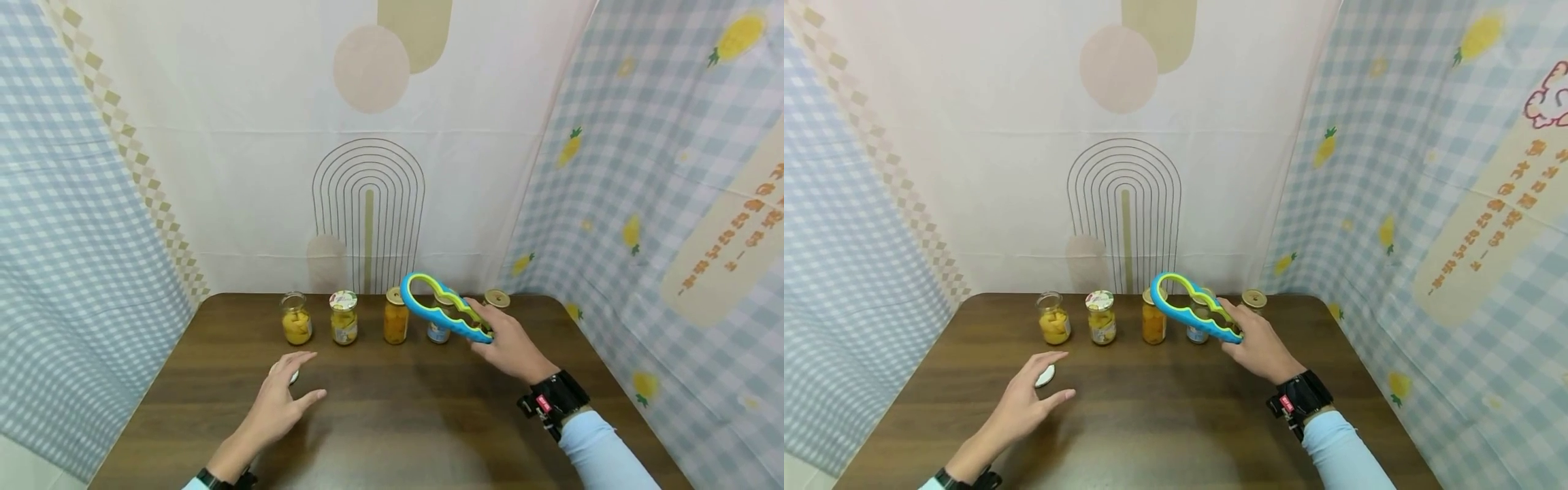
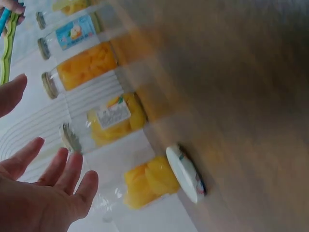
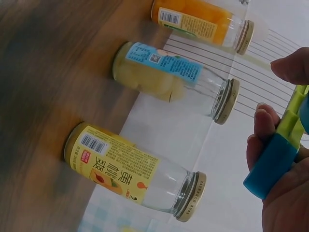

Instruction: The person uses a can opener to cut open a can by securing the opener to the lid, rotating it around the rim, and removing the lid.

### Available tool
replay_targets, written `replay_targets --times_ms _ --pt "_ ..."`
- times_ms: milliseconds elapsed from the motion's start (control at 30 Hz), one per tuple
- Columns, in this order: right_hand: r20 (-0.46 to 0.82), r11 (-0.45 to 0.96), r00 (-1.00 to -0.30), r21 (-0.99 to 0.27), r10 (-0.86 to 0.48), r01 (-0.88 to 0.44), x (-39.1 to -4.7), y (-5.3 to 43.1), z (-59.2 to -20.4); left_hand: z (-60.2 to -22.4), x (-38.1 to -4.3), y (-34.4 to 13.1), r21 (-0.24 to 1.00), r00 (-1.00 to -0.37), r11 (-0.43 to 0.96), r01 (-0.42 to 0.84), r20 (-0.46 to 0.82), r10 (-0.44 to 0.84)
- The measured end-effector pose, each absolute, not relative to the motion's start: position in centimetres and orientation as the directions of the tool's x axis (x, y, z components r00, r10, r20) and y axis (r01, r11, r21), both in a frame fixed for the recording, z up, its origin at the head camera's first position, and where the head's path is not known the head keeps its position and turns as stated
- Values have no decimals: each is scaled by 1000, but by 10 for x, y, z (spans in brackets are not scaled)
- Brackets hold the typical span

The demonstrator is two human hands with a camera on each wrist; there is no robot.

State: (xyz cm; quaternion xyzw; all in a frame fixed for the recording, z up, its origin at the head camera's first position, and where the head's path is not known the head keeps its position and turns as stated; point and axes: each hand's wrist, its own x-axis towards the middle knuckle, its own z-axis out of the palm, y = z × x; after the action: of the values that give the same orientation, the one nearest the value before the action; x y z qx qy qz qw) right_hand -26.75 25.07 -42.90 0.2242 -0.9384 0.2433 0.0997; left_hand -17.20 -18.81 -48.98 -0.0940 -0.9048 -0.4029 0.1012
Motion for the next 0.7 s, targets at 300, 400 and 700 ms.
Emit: replay_targets --times_ms 300,400,700 --pt "293 769 -873 -417 -391 -484 -271 246 -429 -497 -187 -161 777 -982 614 141 186 -9" --pt "293 760 -869 -425 -398 -491 -271 244 -430 -498 -198 -153 806 -989 586 79 135 -53" --pt "306 754 -858 -414 -412 -509 -272 240 -431 -503 -255 -134 841 -988 535 -88 -5 -155"
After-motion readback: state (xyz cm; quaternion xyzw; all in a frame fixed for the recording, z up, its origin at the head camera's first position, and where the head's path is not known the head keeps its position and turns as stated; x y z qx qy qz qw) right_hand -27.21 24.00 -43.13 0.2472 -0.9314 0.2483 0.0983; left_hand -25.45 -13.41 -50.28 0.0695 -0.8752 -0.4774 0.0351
